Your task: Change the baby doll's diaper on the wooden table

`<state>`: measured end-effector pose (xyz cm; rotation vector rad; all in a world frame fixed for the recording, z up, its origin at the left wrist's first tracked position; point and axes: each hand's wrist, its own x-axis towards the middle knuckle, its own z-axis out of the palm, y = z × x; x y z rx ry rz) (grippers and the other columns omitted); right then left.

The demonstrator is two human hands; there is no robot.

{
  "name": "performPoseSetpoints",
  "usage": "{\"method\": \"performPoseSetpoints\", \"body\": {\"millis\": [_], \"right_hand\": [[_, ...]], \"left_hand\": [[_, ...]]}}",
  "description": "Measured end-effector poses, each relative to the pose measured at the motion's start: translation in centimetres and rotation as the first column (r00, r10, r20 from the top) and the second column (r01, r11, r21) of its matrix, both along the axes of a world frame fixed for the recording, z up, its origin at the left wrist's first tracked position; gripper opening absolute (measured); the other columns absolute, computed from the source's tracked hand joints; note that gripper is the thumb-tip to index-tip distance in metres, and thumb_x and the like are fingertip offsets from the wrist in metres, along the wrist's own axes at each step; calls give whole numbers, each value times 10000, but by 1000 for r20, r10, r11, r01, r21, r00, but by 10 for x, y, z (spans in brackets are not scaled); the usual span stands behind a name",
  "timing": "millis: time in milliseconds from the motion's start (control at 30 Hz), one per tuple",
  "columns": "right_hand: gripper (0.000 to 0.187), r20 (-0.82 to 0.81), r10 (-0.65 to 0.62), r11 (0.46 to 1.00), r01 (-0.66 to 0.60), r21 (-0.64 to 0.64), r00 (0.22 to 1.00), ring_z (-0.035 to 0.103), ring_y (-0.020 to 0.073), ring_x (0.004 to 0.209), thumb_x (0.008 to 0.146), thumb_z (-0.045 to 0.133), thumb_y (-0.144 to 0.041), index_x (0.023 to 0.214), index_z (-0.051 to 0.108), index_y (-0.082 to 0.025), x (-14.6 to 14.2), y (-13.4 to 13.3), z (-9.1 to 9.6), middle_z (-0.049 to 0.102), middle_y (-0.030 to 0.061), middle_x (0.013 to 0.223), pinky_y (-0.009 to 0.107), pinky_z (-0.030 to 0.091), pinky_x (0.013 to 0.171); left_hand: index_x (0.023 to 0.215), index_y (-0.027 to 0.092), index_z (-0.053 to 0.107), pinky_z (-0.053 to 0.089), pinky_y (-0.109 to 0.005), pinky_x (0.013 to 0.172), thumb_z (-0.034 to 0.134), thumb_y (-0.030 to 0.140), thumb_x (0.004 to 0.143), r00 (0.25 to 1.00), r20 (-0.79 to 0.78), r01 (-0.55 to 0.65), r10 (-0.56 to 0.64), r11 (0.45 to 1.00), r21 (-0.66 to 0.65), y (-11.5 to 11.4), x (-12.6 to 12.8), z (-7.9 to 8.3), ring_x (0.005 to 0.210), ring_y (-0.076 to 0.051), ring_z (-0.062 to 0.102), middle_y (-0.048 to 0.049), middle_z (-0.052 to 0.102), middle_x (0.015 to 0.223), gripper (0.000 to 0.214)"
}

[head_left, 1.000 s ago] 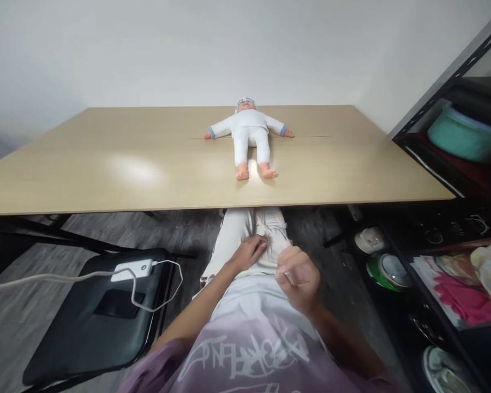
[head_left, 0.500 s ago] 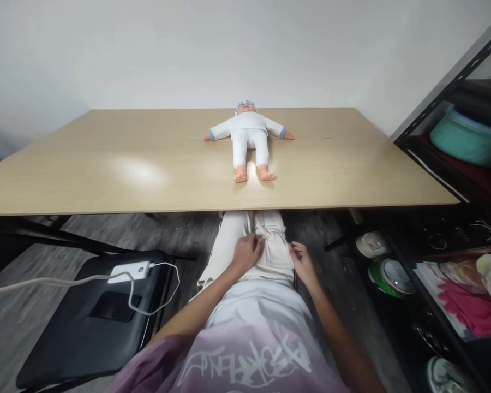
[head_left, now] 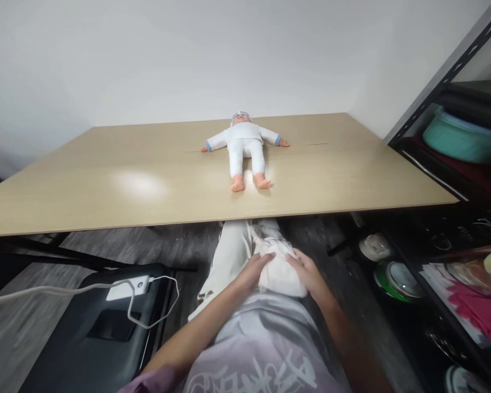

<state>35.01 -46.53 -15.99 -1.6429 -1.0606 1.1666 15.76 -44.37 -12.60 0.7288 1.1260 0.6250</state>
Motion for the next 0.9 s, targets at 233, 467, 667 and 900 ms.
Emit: {"method": "performPoseSetpoints", "body": {"millis": [233, 467, 667, 900], "right_hand": [[428, 19, 80, 956, -82, 282, 997, 787, 276, 1037, 978, 795, -578, 1200, 791, -212, -5, -93, 126, 834, 81, 1121, 305, 646, 880], [389, -76, 131, 928, -95, 360, 988, 795, 262, 1014, 1012, 759, -548, 1208, 761, -212, -38, -45, 129, 843, 62, 1092, 306, 650, 861], [395, -49, 137, 935, -113, 336, 989, 790, 279, 1099, 1041, 722, -549, 1269, 754, -228, -54, -6, 106, 832, 73, 1186, 347, 646, 956], [328, 283, 64, 907, -174, 384, 957, 751, 250, 933, 1092, 651, -483, 1306, 739, -249, -30, 34, 119, 795, 53, 1014, 359, 609, 829]], "left_hand": [[1422, 189, 757, 617, -481, 1145, 829, 632, 972, 992, 112, 7, -48, 940, 342, -96, -32, 111, 1340, -387, 753, -149, 798, 1431, 635], [1465, 176, 751, 487, -527, 1309, 830, 669, 949, 985, 100, -168, 140, 914, 370, -68, -37, 100, 1499, -417, 643, -149, 782, 1466, 718], [1469, 177, 736, 556, -501, 1248, 872, 640, 917, 962, 141, -260, 232, 937, 232, -30, -45, 71, 1434, -402, 702, -155, 785, 1464, 734], [1485, 208, 737, 514, -484, 1292, 855, 719, 895, 963, 89, -267, 253, 937, 226, -18, -46, 70, 1491, -397, 657, -159, 727, 1559, 790]]}}
